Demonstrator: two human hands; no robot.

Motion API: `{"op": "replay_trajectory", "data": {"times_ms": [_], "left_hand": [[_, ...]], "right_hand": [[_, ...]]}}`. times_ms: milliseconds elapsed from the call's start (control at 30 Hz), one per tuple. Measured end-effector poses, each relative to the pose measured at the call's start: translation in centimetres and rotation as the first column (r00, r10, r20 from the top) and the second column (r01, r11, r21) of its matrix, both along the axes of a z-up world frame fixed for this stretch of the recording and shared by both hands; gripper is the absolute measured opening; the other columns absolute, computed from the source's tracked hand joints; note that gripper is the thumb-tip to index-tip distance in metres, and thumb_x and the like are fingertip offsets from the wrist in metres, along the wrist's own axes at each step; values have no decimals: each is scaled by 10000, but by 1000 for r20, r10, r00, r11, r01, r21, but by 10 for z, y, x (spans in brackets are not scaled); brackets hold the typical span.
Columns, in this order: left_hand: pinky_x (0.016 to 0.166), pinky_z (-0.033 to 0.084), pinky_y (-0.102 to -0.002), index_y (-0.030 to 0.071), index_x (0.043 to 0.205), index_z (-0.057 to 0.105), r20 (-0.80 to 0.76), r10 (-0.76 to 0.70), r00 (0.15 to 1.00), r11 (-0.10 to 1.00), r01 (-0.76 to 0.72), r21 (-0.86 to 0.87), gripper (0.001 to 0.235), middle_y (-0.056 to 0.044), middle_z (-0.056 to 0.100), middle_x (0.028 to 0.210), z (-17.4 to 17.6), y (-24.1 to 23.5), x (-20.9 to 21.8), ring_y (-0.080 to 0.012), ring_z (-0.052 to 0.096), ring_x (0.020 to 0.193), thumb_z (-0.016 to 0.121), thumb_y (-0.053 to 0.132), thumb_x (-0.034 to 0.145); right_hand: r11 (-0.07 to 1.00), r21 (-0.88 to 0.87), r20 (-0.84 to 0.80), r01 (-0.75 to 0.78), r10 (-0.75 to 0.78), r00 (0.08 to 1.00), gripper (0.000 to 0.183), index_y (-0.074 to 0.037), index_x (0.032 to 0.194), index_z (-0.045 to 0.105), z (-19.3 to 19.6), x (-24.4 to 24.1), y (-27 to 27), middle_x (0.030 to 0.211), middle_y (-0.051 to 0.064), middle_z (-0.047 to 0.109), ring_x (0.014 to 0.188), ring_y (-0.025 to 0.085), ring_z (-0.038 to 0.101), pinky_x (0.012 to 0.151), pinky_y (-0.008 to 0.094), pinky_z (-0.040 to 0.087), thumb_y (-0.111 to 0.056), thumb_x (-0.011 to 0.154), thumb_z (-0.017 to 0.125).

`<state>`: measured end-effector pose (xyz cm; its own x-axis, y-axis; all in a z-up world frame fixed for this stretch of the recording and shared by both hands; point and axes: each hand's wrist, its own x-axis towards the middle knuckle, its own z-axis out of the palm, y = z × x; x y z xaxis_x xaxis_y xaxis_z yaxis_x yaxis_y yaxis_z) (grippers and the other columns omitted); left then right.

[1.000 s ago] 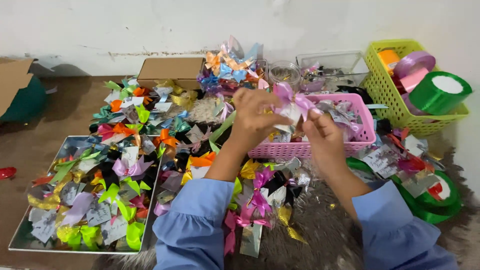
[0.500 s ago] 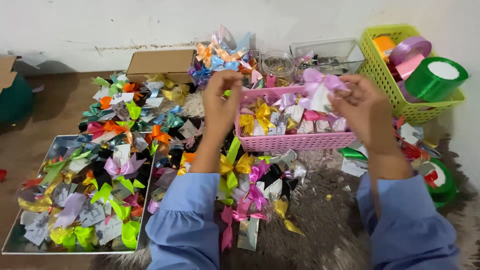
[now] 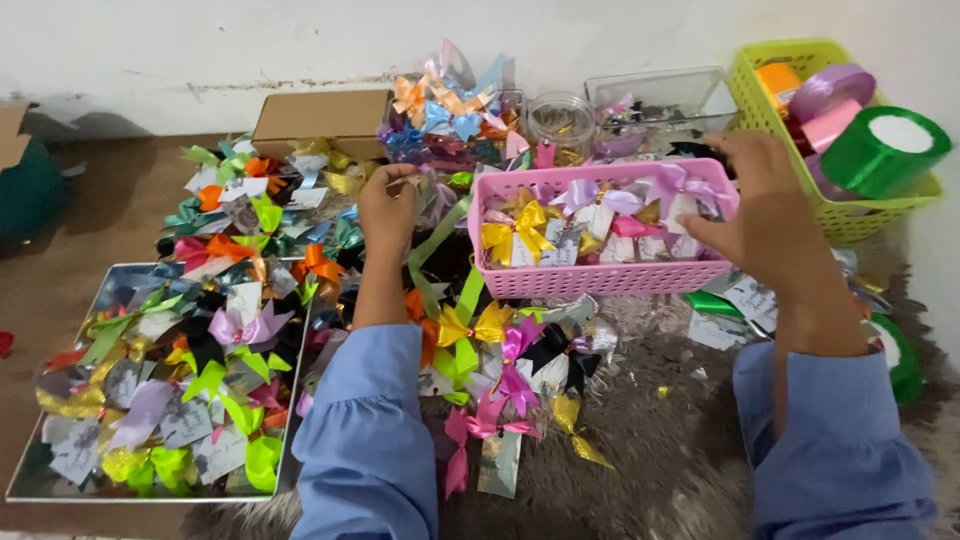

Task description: The person sorts small decorative bows from a metal tray into a pink basket. They pick up individual bows, sometimes adjusting them, and place them into the basket.

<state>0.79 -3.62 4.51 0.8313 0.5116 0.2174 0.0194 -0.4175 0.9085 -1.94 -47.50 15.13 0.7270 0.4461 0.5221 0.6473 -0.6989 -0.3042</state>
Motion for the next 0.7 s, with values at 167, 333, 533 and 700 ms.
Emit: {"op": "replay_trajectory", "data": {"times_ms": [167, 333, 533, 700], "left_hand": [[863, 537, -422, 145, 1028, 706, 16, 17, 1000, 997, -18, 80, 192, -34, 711, 1097, -10, 6, 1, -216, 663, 1078, 590, 57, 903], [842, 452, -502, 137, 760, 663, 128, -231, 965, 890, 156, 429, 96, -174, 619, 1045, -47, 11, 24, -351, 543, 1069, 624, 52, 781], [946, 451, -612, 104, 857, 665, -144, -99, 985, 860, 157, 485, 46, -271, 469, 1513, -54, 7, 18, -504, 516, 1298, 624, 87, 849], [988, 493, -591, 157, 1121, 822, -186, -149, 971, 785, 231, 575, 224, -157, 431, 1585, -64, 9, 22, -457, 485, 1324, 677, 242, 973]], "right_hand": [[956, -294, -688, 16, -223, 691, 466, -172, 1176, 811, 26, -18, 42, 1003, 162, 772, 774, 263, 656, 870, 419, 514, -492, 955, 555], [858, -507, -574, -82, -265, 775, 707, -78, 715, 674, -11, 7, 37, 655, 136, 599, 639, 304, 605, 669, 422, 412, -628, 1025, 356], [921, -379, -537, -91, -139, 832, 679, -95, 619, 427, -21, 9, 31, 576, 91, 399, 543, 241, 444, 593, 376, 291, -630, 1036, 402], [921, -380, -475, -85, -115, 872, 677, -102, 599, 439, -26, 12, 32, 569, 78, 406, 539, 236, 450, 587, 391, 313, -621, 1033, 421]]}}
